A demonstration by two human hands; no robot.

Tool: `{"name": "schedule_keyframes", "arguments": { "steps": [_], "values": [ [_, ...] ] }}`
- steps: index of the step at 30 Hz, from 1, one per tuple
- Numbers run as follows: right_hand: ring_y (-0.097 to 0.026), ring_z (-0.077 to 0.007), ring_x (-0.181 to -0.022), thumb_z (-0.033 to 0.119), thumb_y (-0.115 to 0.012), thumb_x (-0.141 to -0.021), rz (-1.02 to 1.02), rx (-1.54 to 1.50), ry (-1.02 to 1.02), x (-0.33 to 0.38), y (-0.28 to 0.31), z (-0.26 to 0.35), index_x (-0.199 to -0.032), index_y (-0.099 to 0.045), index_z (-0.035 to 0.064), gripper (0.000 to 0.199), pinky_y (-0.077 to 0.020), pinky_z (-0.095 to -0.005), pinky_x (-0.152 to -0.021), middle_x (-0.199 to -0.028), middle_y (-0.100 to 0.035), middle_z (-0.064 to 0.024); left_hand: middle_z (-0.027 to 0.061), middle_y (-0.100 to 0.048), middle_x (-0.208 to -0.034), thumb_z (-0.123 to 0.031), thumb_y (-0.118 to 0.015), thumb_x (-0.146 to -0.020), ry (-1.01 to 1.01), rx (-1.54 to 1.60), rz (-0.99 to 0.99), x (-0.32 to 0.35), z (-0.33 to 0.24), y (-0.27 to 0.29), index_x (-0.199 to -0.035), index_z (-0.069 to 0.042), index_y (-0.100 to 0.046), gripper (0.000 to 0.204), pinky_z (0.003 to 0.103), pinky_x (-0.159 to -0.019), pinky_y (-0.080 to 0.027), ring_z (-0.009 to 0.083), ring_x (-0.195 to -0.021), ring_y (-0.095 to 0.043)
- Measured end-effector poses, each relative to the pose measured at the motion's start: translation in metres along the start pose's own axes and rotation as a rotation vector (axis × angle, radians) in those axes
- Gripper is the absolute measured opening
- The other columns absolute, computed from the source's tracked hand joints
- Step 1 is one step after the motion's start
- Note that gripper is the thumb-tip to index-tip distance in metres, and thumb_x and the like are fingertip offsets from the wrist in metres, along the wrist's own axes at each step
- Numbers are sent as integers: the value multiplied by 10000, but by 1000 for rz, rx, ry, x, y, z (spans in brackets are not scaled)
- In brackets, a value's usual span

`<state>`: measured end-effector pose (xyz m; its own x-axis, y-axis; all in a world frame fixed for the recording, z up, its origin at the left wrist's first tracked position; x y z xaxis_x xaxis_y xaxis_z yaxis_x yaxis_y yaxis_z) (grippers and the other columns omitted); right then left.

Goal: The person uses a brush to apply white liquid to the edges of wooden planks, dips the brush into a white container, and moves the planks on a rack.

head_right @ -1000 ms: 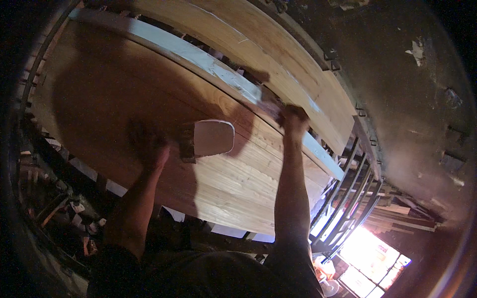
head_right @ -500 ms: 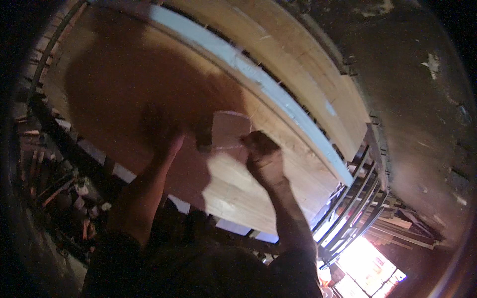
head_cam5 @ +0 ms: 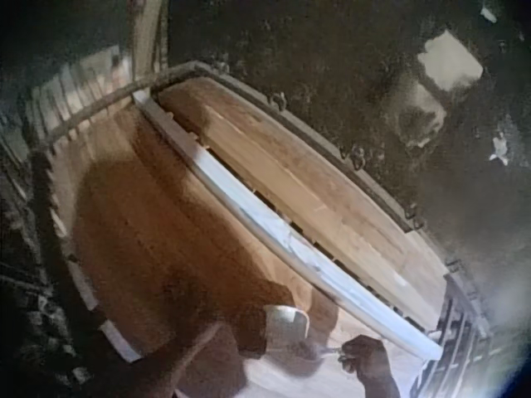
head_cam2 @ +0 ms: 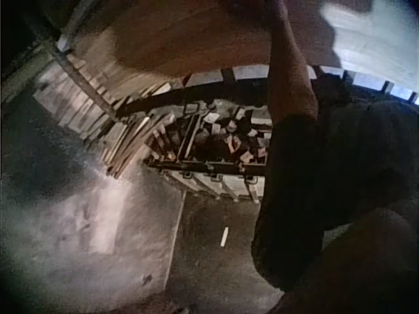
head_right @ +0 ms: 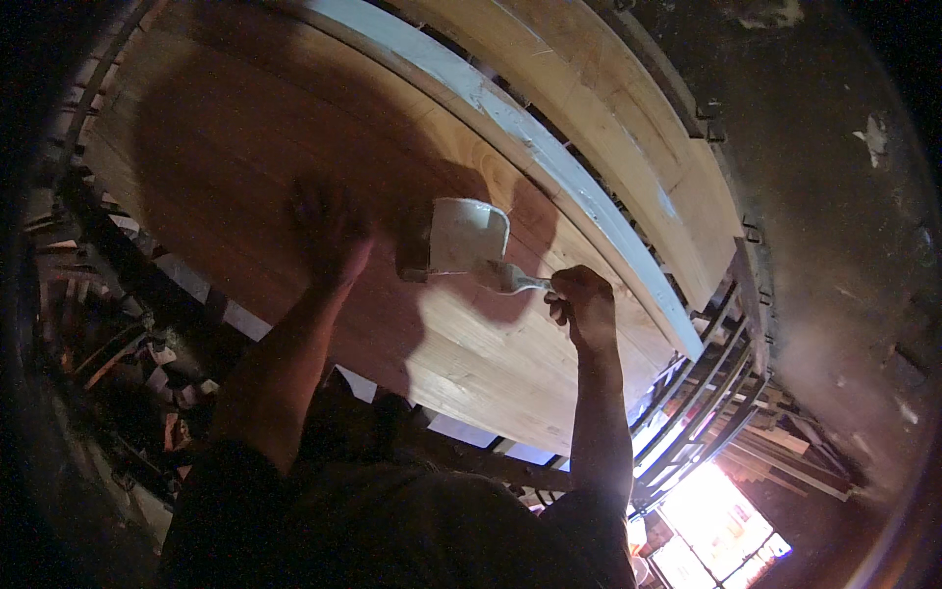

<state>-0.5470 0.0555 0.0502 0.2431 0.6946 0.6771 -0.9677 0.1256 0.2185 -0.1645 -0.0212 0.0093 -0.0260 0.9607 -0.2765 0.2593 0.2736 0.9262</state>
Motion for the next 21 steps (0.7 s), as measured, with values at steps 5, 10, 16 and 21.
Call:
{"name": "schedule_keyframes", "arguments": {
  "steps": [5, 10, 16, 21],
  "values": [
    [-532, -153, -505, 118, -599, -835, -123, -168, 98, 2, 36, 34, -883, -583, -22, 149, -382, -241, -416, -696, -583, -97, 270, -264, -1506, -486, -412, -963, 0, -33, 66, 5, -1, -3, -1445, 15, -316, 702, 601, -1147, -133, 471, -1401, -213],
    [-560, -164, -537, 108, -632, -844, -236, -241, 371, -39, 36, 92, -910, -631, -6, 131, -429, -272, -453, -692, -598, -87, 289, -197, -1531, -489, -385, -963, 177, -86, 285, 3, 12, -14, -1442, 26, -333, 705, 568, -1167, -77, 440, -1430, -162],
    [-614, -189, -535, 77, -638, -810, -409, -21, 605, -114, -75, 171, -809, -647, -35, 112, -466, -303, -441, -691, -658, -116, 313, -199, -1520, -464, -421, -955, 202, -45, 282, -2, 12, -10, -1427, 43, -349, 697, 570, -1166, -85, 453, -1424, -169],
    [-577, -200, -485, 74, -587, -806, -212, -128, 539, -117, -110, 197, -718, -639, -29, 145, -449, -330, -425, -617, -627, -101, 311, -228, -1507, -462, -517, -912, 185, -20, 215, 0, 16, -9, -1438, 6, -334, 728, 608, -1146, -127, 489, -1399, -206]
  ]
}}
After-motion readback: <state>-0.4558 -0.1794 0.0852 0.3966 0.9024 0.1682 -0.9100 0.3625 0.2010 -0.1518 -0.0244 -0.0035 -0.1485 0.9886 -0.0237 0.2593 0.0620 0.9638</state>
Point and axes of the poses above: each hand's wrist, its own x-axis away from the middle knuckle, its own y-axis out of the back of the hand, z = x × y, the point moved 10 cm from there along -x, towards the middle knuckle
